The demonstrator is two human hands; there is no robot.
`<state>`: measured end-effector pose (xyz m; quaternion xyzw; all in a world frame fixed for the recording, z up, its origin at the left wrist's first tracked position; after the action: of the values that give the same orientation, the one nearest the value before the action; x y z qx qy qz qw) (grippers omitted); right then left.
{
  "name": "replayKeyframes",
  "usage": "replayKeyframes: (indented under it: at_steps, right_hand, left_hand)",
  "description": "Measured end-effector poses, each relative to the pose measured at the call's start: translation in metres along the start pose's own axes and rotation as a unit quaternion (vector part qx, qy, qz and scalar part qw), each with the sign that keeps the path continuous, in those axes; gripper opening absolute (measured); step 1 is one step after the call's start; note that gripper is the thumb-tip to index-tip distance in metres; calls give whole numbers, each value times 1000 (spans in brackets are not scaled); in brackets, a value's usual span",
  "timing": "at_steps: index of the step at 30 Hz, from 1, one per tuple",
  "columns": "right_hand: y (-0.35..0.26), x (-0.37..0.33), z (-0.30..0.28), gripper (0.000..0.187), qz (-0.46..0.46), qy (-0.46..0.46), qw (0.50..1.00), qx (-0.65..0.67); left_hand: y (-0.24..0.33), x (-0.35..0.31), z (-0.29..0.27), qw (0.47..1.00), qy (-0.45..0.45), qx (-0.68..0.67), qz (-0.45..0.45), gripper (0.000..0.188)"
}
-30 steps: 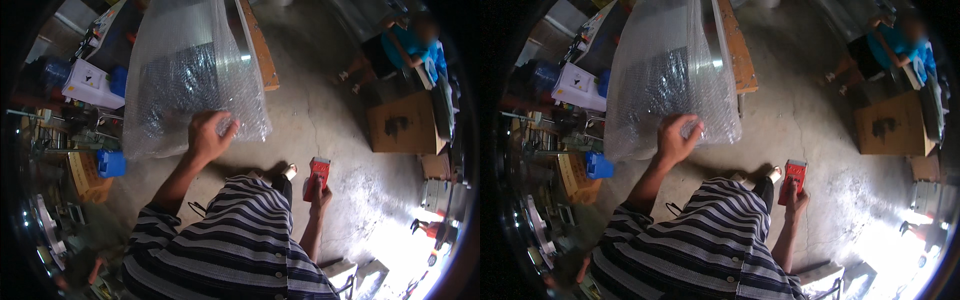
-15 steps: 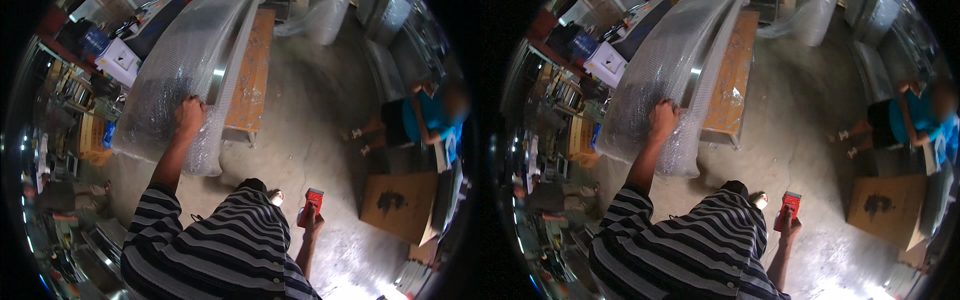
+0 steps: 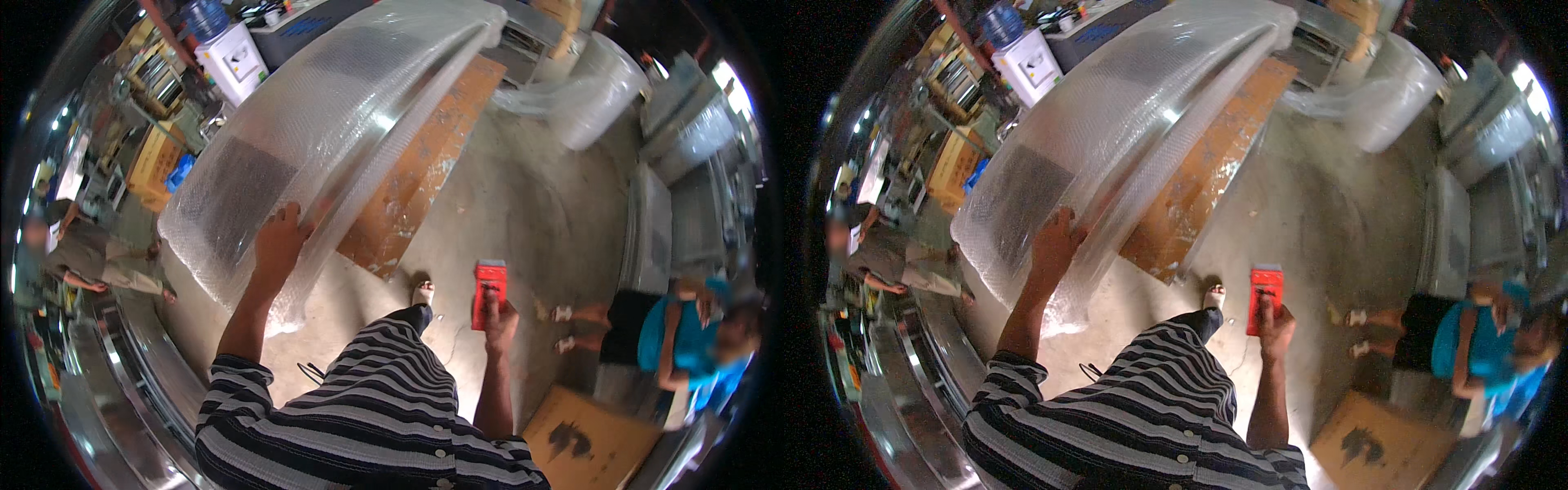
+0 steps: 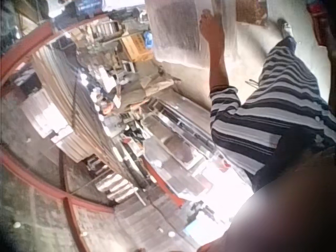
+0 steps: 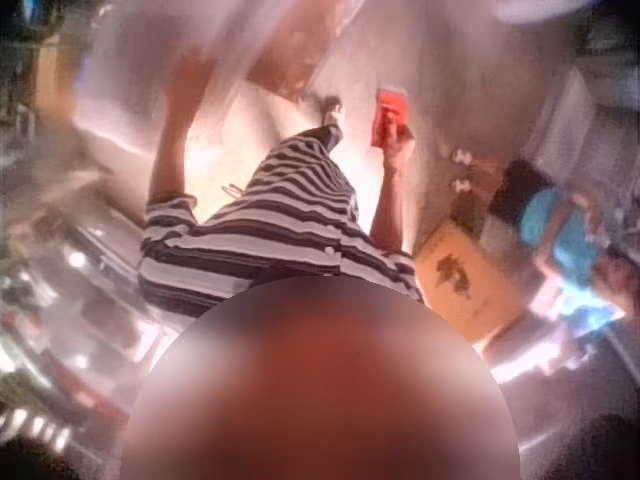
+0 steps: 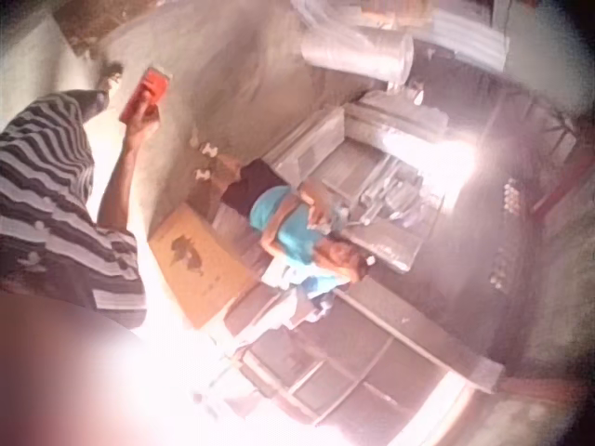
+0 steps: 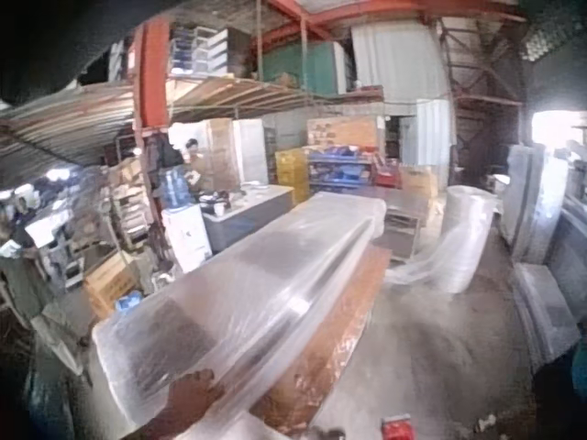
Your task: The person wraps a large rectangular object with bubble wrap and secures it using a handheld tape dispenser. They smooth the wrap, apply tape along edges, and rotate the item to cover all sides.
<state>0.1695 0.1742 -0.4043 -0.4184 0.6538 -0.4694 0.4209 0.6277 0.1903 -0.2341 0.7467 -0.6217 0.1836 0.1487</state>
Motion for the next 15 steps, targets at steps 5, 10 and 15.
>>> replayKeyframes:
  at_steps: [5,10,15]
  right_hand:
    - [-130,122,118,49,-140,-112,976,-121]
    - [-283,215,272,50,-357,-287,889,0]
    - [-381,256,454,49,-614,-315,700,-183]
  left_hand:
    - [-5,10,-9,996,68,42,40,8]
    - [10,11,-6,995,95,40,-9,11]
    - [33,0,8,938,168,192,-235,21]
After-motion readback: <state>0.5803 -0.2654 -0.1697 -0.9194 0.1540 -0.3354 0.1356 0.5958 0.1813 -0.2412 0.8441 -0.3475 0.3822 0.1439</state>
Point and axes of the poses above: each hand's wrist, its own x-axis towards the middle knuckle, its own z-axis out of the palm, y = z × x, the point moved 4 cm from there along x, towards the middle knuckle, and after that the axes turned 8 degrees about y, right-handed, at the moved point
